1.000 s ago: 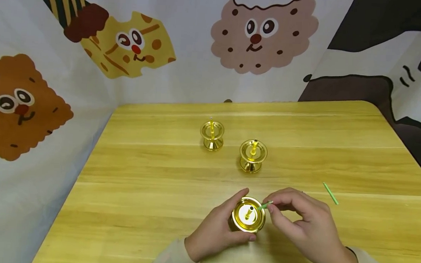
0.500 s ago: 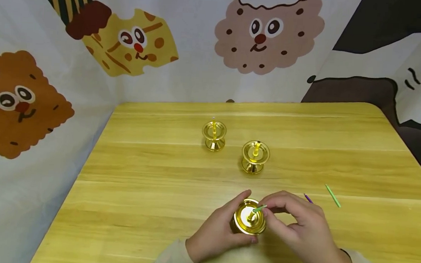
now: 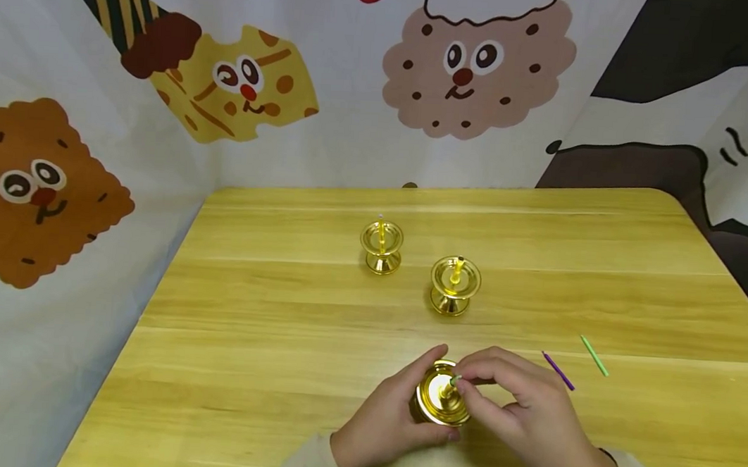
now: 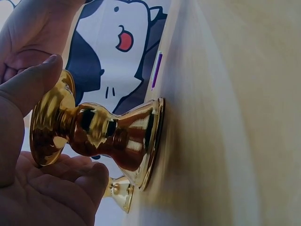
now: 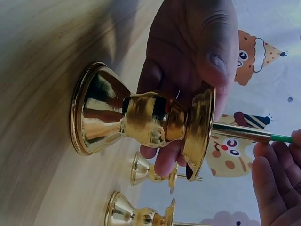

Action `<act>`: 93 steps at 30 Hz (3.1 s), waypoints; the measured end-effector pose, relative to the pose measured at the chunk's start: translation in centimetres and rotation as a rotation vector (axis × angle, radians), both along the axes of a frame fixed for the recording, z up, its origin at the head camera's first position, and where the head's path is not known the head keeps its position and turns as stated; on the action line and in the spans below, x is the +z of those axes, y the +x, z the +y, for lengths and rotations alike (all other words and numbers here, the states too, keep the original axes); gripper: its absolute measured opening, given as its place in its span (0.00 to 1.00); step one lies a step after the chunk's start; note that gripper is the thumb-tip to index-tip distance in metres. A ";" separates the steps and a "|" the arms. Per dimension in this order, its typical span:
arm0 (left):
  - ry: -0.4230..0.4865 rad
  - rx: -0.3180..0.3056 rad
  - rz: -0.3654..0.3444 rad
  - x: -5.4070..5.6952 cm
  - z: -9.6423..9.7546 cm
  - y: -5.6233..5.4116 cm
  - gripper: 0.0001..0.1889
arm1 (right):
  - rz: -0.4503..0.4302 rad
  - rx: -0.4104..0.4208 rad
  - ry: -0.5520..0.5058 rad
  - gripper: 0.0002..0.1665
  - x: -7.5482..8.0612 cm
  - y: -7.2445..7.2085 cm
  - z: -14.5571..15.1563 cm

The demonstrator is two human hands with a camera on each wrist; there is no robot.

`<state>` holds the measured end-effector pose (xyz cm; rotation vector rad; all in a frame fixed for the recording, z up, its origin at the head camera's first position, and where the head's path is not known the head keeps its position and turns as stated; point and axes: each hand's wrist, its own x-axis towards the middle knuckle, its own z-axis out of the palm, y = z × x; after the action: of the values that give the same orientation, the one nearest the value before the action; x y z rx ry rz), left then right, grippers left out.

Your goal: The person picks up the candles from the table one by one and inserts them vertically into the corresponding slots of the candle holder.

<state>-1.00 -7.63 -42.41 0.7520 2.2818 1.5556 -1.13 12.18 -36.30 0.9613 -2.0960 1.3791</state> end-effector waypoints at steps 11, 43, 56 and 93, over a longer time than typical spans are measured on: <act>-0.013 0.008 0.004 0.1 0.0 0.1 0.48 | -0.016 0.023 0.062 0.05 0.1 -0.1 0.2; 0.236 0.050 -0.236 2.1 -2.7 -1.5 0.54 | 0.008 -0.140 0.074 0.09 0.5 -0.1 3.9; 0.270 0.133 -0.304 1.8 -2.3 -6.8 0.50 | -0.131 -0.350 0.367 0.19 -1.6 -1.3 7.4; -0.036 0.196 -0.180 0.4 4.4 -14.3 0.51 | -0.407 -0.393 1.011 0.10 -4.7 -2.5 11.1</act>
<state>-15.26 -3.18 -42.04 0.3713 2.2982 1.5882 -3.59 23.27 -41.01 0.5192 -3.1505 0.2588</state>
